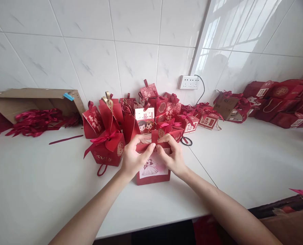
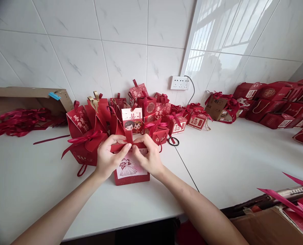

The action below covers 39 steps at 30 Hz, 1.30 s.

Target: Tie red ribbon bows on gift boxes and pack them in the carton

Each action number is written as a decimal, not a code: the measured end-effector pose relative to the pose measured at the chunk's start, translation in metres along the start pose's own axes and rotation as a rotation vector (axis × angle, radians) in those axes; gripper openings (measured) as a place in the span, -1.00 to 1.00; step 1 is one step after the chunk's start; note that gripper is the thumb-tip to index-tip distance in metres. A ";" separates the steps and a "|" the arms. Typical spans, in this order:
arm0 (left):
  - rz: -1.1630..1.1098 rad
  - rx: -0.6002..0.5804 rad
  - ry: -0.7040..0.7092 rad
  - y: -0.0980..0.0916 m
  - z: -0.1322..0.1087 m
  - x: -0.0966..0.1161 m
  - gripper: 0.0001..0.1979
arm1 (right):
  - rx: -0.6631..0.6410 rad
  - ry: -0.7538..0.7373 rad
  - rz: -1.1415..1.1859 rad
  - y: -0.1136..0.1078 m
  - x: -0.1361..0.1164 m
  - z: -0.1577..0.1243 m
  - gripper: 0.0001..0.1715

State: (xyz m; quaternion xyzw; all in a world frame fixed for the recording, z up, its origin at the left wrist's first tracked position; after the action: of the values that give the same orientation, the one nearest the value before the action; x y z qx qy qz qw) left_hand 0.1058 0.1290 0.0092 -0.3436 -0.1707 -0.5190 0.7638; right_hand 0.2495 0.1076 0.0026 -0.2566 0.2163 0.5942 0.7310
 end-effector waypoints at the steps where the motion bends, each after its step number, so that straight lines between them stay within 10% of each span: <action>1: -0.032 -0.032 -0.009 0.000 0.001 -0.001 -0.79 | 0.001 0.031 0.020 0.000 0.001 0.000 -0.95; 7: -0.288 -0.202 -0.116 0.005 0.003 -0.021 -0.42 | 0.234 0.245 0.122 -0.013 0.021 0.007 -0.86; 14: -0.385 -0.316 -0.263 0.021 0.001 -0.043 -0.44 | 0.721 0.315 0.302 -0.038 0.048 0.012 -0.71; 20: -0.153 -0.114 -0.018 0.011 0.001 -0.037 -0.45 | 0.603 0.324 0.476 -0.022 0.053 0.009 -0.62; 26: 0.211 0.177 0.642 -0.007 0.000 -0.023 -0.37 | 0.387 0.296 0.579 -0.010 0.041 0.015 -0.45; 39: 0.233 0.228 0.794 -0.005 -0.002 -0.019 -0.39 | 0.452 0.162 0.542 -0.017 0.039 0.010 -0.28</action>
State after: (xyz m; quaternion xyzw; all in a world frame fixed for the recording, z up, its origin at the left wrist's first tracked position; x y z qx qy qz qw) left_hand 0.0932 0.1388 -0.0023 -0.0476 0.1204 -0.4990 0.8569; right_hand 0.2741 0.1402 -0.0119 -0.0681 0.4597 0.6813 0.5656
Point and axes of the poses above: each hand's wrist, its own z-axis towards the middle knuckle, its own y-axis out of the palm, x = y × z, the point moved 3 cm from there along z, towards the middle knuckle, and after that the axes turned 10 degrees about z, right-handed, at the moved point
